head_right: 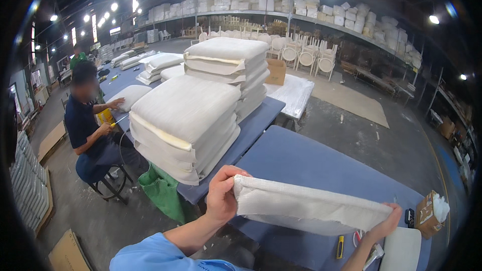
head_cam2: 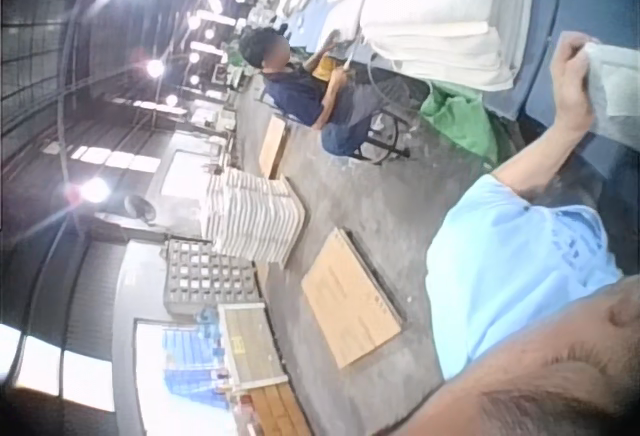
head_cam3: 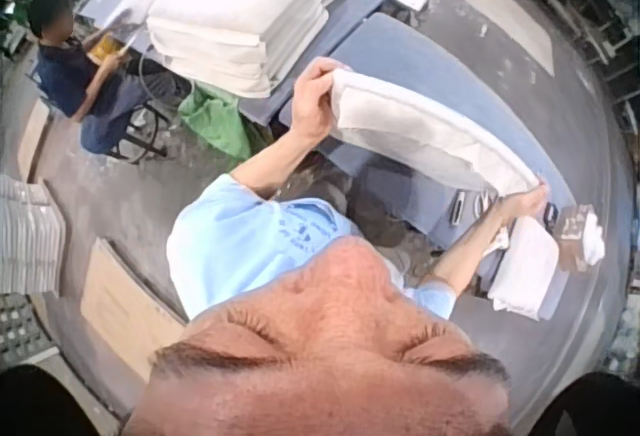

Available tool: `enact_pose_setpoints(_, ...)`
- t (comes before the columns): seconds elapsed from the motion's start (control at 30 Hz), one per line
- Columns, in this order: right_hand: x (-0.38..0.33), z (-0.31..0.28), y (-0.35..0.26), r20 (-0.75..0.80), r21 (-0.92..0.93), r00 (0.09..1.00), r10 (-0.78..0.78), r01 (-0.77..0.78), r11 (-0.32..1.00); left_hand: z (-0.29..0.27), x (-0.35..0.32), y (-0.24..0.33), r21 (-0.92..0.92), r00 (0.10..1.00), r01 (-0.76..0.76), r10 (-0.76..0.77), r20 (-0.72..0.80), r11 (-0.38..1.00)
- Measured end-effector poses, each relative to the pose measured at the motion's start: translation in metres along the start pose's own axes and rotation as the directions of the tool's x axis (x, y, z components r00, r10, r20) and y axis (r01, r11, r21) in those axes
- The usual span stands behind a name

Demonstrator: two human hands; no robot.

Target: The person trims excess fabric from a cushion cover using a utility knife and scissors. They repeatedly cut along the edges, remove loose threads, and adjust the fabric to ensure a clean finish.

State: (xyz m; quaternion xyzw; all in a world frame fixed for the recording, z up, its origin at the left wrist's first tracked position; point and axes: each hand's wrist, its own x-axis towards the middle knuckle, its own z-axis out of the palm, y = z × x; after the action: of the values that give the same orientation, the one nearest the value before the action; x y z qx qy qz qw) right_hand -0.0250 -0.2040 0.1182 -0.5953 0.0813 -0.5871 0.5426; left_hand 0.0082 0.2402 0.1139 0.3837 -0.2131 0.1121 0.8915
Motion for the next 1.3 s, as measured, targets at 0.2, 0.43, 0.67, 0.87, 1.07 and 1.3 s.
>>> enact_pose_setpoints(0.2,-0.002,0.016,0.01,0.028,0.081,0.999,0.037,-0.039,0.996,-0.005,0.0,0.001,-0.04,0.998,0.064,-0.063,0.018,0.997)
enact_pose_setpoints(0.43,-0.001,0.014,0.011,0.059,0.069,0.998,0.022,-0.026,0.997,-0.009,0.007,0.019,-0.008,0.984,0.155,-0.154,0.092,0.988)
enact_pose_setpoints(0.67,-0.001,0.016,0.012,0.066,0.103,0.997,0.044,-0.05,0.993,-0.01,0.04,0.064,0.487,0.911,0.262,-0.381,0.161,0.833)
enact_pose_setpoints(0.87,0.001,0.018,0.011,0.074,0.088,0.996,0.046,-0.052,0.995,-0.009,0.049,0.074,0.409,0.889,0.371,-0.446,0.101,0.833)
enact_pose_setpoints(1.07,0.002,0.022,0.017,0.082,0.069,0.995,0.06,-0.066,0.995,-0.017,0.052,0.077,0.632,0.875,0.261,-0.456,0.164,0.729)
enact_pose_setpoints(1.3,0.01,0.023,0.031,0.11,0.012,0.993,0.04,-0.041,0.999,-0.02,0.057,0.074,0.356,0.876,0.405,-0.468,0.112,0.842)
